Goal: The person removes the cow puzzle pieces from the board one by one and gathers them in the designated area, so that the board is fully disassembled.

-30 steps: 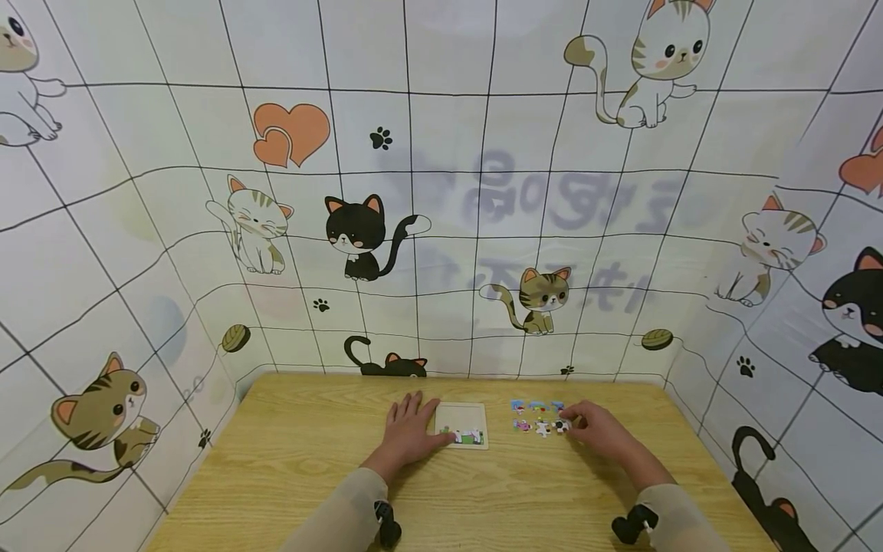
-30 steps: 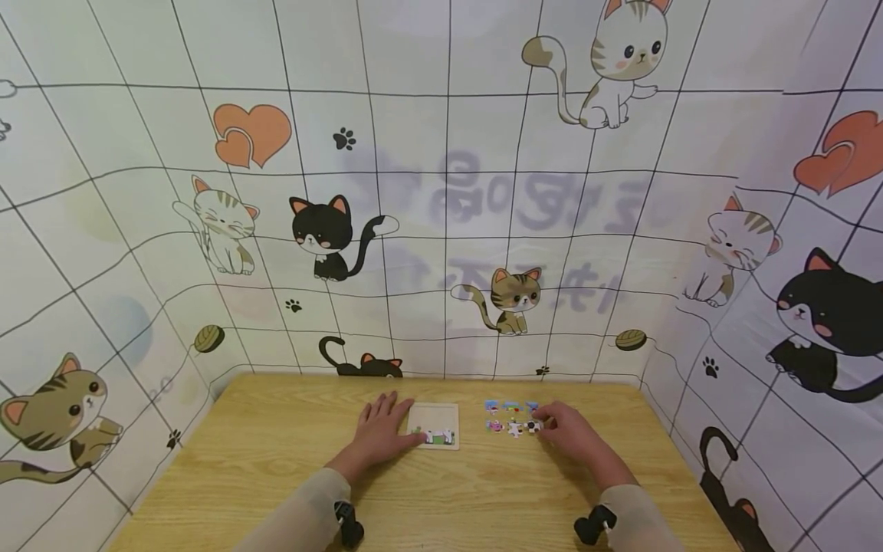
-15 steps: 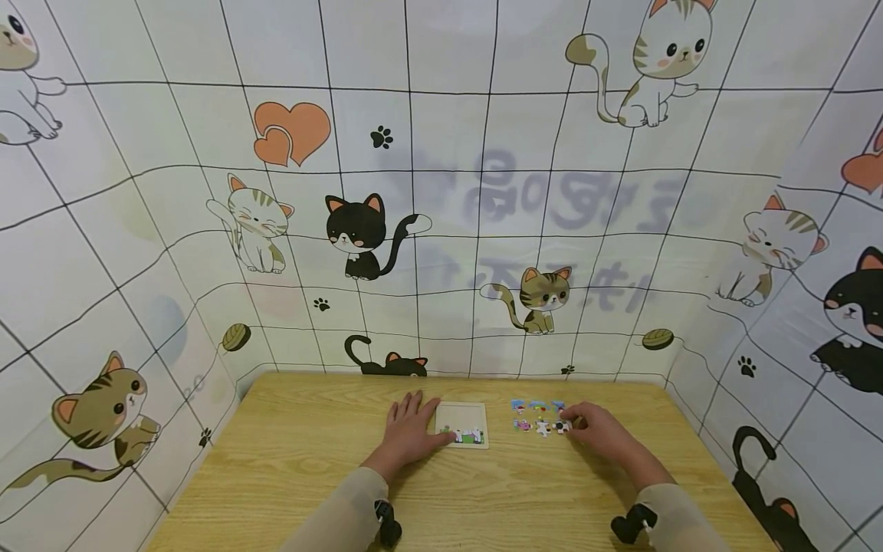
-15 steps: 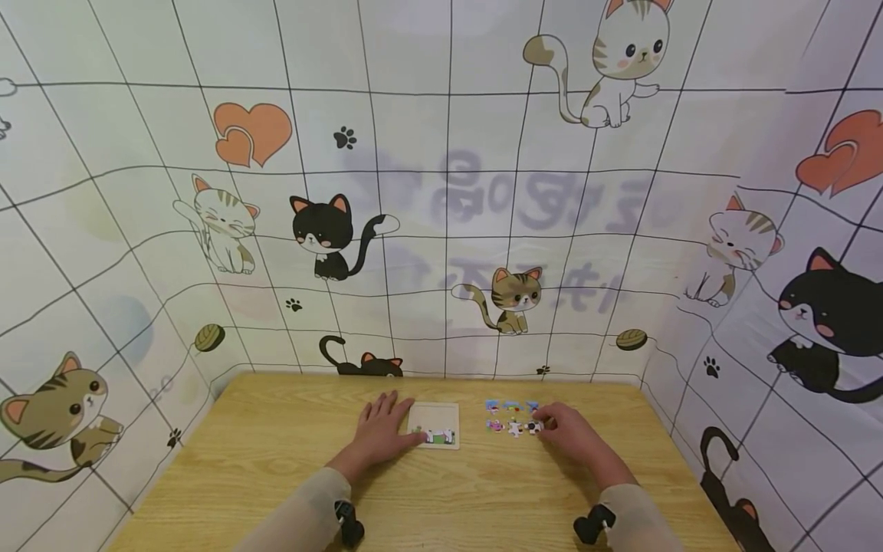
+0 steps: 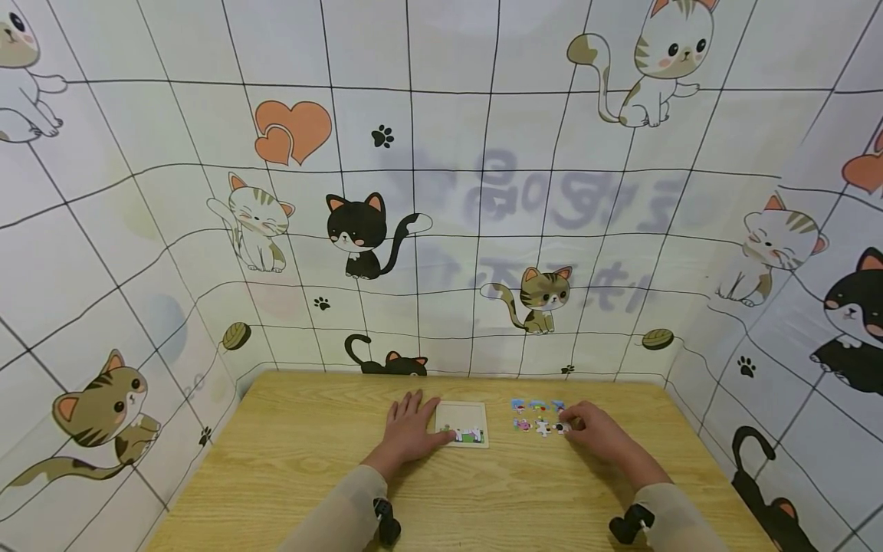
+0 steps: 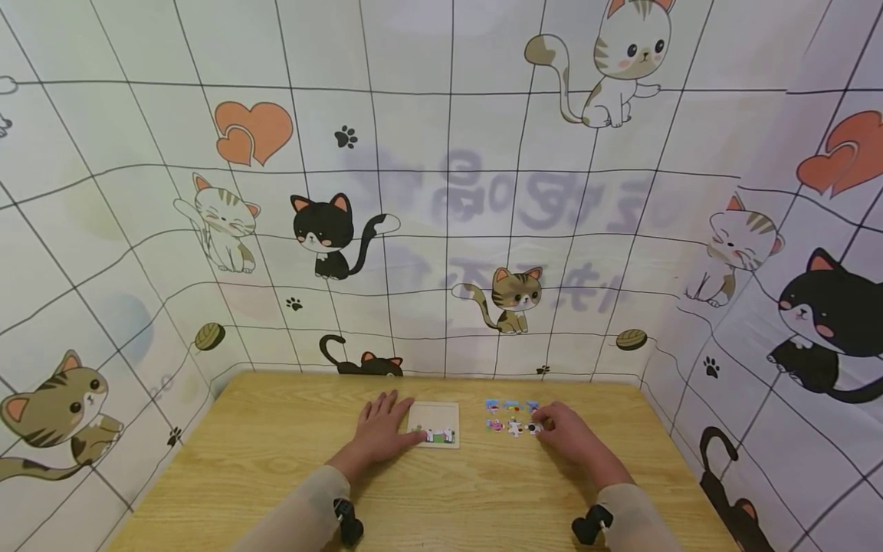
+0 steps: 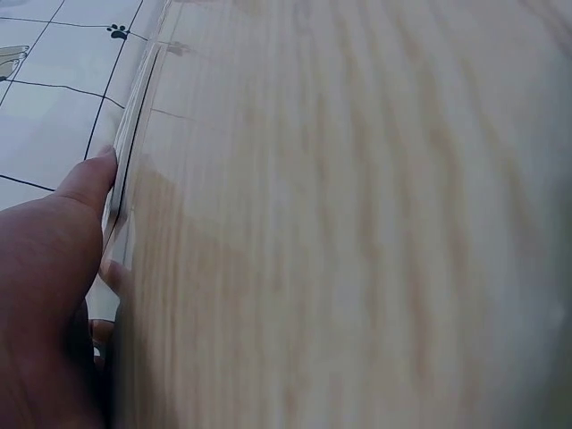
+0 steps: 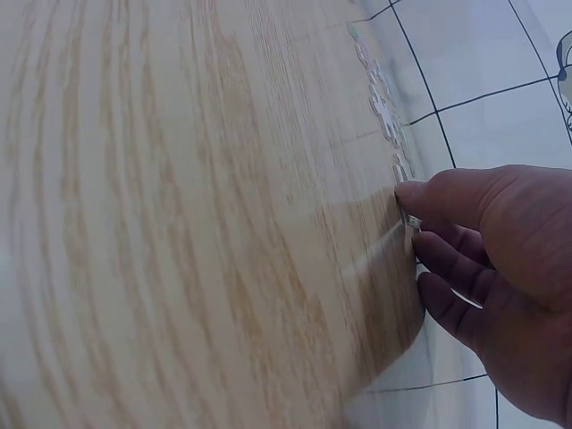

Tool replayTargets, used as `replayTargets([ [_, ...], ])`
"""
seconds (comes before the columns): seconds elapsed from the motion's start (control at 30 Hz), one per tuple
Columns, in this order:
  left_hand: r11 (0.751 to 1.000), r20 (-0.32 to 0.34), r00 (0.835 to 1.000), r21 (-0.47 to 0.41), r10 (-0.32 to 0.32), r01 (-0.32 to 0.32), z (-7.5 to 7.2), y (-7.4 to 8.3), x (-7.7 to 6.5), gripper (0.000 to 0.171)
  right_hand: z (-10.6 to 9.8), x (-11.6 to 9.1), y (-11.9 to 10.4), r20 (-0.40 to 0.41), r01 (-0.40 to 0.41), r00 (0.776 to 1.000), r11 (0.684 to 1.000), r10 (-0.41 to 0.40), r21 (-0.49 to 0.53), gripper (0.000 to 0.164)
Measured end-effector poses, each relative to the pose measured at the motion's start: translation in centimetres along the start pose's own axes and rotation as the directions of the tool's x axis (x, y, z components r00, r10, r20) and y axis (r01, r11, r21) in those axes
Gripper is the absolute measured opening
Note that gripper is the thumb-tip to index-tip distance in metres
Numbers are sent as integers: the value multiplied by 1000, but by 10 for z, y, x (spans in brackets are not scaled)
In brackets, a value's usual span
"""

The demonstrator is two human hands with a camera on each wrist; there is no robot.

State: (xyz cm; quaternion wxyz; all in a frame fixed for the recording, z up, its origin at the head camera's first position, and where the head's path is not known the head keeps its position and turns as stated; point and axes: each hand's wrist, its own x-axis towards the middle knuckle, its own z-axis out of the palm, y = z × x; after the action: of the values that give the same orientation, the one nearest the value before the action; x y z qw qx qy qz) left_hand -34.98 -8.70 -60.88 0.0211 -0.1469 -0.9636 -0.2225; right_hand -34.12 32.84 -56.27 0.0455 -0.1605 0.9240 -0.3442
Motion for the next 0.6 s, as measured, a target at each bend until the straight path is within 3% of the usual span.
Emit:
replayTargets([
  [0.23, 1000, 34, 999, -12, 2, -1, -2, -3, 2, 92, 2, 1, 3, -13, -9, 1000, 1000, 8, -17, 27],
  [0.47, 997, 60, 998, -71, 20, -16, -4, -4, 0, 104, 4, 1, 6, -19, -14, 1000, 1000, 13, -21, 27],
  [0.6, 992, 51, 997, -122, 50, -44, -7, -5, -1, 103, 4, 2, 6, -22, -8, 1000, 1000, 8, -8, 27],
])
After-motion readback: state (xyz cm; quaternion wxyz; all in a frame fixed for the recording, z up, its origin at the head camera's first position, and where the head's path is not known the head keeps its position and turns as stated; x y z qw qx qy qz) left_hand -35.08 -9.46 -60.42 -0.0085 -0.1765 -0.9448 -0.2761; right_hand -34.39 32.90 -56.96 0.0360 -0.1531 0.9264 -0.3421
